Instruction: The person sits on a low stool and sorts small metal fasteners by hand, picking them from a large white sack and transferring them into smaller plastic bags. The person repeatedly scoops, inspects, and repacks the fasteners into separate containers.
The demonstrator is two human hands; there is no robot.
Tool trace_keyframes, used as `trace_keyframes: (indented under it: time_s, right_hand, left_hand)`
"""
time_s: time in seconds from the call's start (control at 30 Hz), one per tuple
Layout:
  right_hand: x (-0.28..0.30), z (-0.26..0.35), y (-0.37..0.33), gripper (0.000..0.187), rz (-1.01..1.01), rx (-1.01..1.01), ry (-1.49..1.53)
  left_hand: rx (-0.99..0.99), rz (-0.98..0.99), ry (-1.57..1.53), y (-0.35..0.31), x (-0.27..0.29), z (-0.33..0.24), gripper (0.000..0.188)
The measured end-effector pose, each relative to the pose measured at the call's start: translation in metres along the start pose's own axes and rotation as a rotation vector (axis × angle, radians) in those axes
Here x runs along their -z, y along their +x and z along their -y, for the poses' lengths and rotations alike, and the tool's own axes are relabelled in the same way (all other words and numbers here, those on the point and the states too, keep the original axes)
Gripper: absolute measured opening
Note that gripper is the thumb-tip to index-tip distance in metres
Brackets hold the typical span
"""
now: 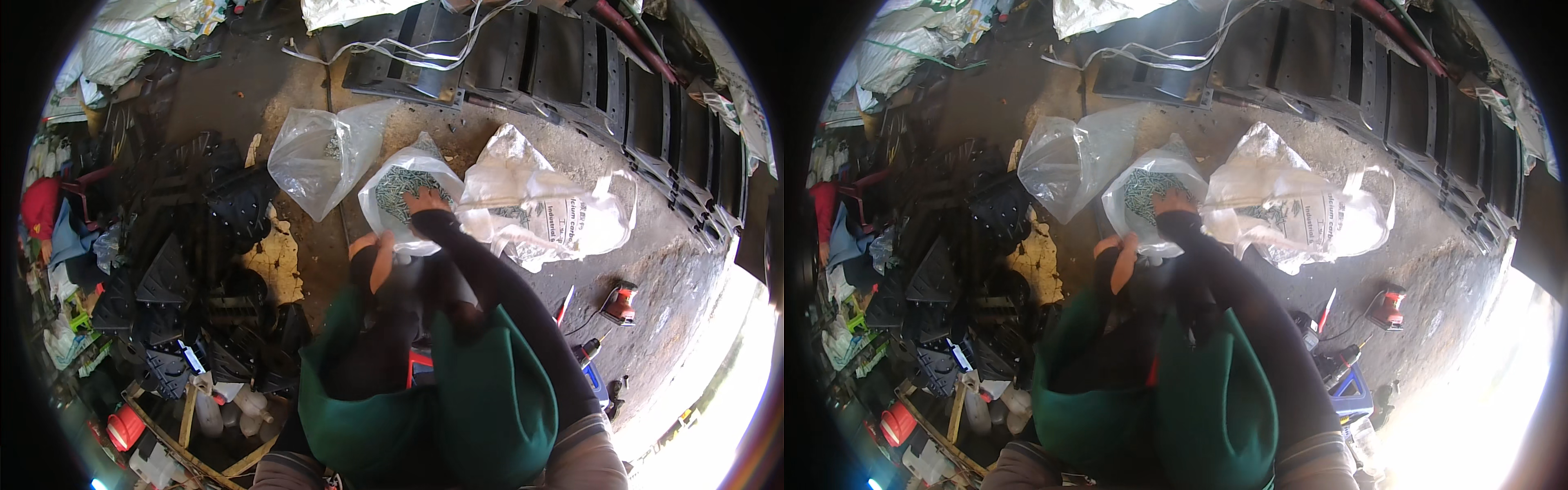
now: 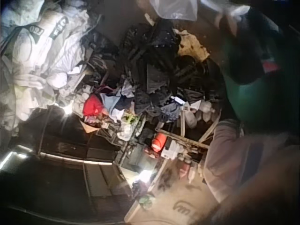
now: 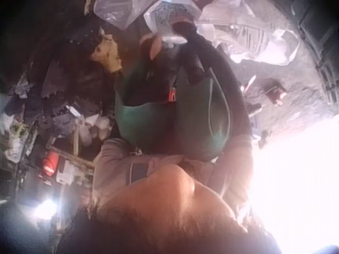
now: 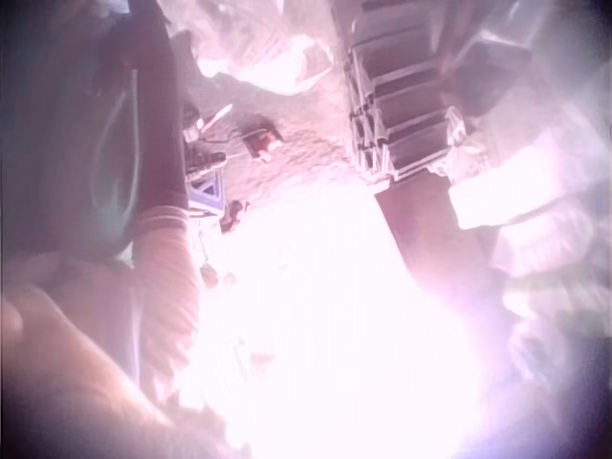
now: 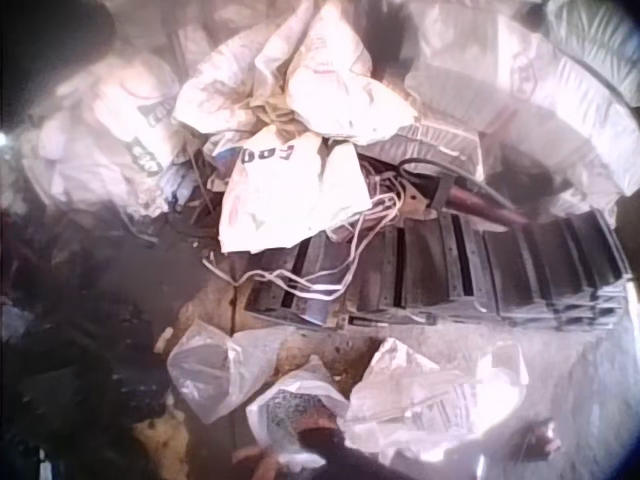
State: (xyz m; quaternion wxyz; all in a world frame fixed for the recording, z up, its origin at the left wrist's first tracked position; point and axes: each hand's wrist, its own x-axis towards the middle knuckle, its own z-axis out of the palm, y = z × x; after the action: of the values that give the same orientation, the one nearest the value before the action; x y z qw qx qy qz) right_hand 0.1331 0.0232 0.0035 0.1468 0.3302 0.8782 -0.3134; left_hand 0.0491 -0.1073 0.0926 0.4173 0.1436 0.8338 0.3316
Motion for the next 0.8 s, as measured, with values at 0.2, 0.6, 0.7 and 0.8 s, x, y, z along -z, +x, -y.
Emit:
trace_keyframes:
  time_s: [0.2, 0.6, 0.7, 0.8]
  right_hand:
    - [-0.033, 0.001, 0.007, 0.036, 0.066, -0.143, 0.036]
    - [0.067, -0.019, -0.030, 0.034, 0.202, -0.266, 1.540]
    - [0.096, -0.010, -0.043, 0.040, 0.232, -0.193, 1.692]
    - [0.115, -0.002, -0.052, 0.047, 0.254, -0.109, 1.694]
  left_hand:
    - [-0.167, -0.039, 0.080, 0.007, -0.007, 0.024, 0.036]
    - [-0.414, 0.028, -0.166, 0.021, -0.008, -0.035, 0.032]
    - [-0.065, 0.403, -0.700, 0.054, -0.015, -0.043, 0.042]
    - [0.184, 0.709, -1.045, 0.066, -0.016, -0.046, 0.045]
